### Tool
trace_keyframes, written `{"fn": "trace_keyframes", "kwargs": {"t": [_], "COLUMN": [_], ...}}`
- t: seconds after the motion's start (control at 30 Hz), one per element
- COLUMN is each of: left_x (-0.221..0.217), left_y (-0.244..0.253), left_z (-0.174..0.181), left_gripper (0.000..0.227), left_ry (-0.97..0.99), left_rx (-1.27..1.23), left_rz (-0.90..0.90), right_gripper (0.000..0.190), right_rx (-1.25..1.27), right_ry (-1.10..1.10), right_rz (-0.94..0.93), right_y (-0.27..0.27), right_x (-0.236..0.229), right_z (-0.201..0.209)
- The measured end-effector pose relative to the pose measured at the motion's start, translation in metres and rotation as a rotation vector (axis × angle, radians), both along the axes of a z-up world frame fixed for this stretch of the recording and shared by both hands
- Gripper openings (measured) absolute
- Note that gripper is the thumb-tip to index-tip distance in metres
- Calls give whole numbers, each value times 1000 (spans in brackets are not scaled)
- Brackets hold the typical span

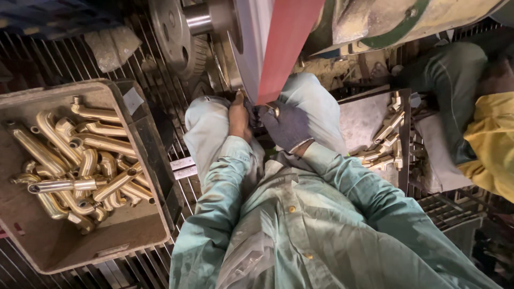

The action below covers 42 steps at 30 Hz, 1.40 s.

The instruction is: The person sorts brass-colored metal parts in a red bin, then uses a belt sander to polish each piece individually. The person holds each part with gloved hands against the moving belt and places the finished pieces into a nearby container.

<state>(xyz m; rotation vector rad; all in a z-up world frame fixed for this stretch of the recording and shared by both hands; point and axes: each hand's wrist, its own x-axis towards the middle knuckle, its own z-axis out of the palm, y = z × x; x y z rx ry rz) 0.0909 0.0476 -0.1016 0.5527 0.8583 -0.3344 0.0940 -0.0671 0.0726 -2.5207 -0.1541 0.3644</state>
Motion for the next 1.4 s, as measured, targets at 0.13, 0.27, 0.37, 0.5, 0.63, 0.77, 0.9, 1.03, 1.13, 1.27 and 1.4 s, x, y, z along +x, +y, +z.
{"fn": "trace_keyframes", "kwargs": {"t": [0.13,0.27,0.37,0.5,0.63,0.77,0.9,1.03,1.13,1.27,1.4], "left_x": [-2,-6,-9,-14,-15,-30,-75,-91,-89,-86,-80], "left_y": [-3,-6,-2,-5,-3,10,23,22,24,25,23], "left_z": [-2,1,1,0,9,48,106,144,163,178,186], "left_gripper": [39,39,41,40,37,41,45,45,45,44,43], "left_ry": [-89,-73,-85,-215,-168,-261,-476,-635,-711,-721,-728], "left_rx": [42,86,166,246,188,216,123,180,306,302,307], "left_rz": [-7,-7,-46,-90,-82,-169,-133,-75,-92,-91,-103], "right_gripper": [31,32,33,34,37,38,36,33,32,37,56], "right_rx": [15,-9,-41,-33,-95,-79,211,244,393,640,1103], "right_ry": [-85,-158,-174,-284,-203,40,-116,-64,-1,164,732], "right_rz": [29,-19,-3,0,20,34,247,299,326,340,107], "right_y": [-4,-9,-12,-19,-27,-56,-80,-82,-89,-99,-101], "right_x": [-5,-15,-19,-25,-32,-53,-87,-98,-98,-96,-100], "right_z": [4,5,5,8,17,43,68,69,67,61,55]}}
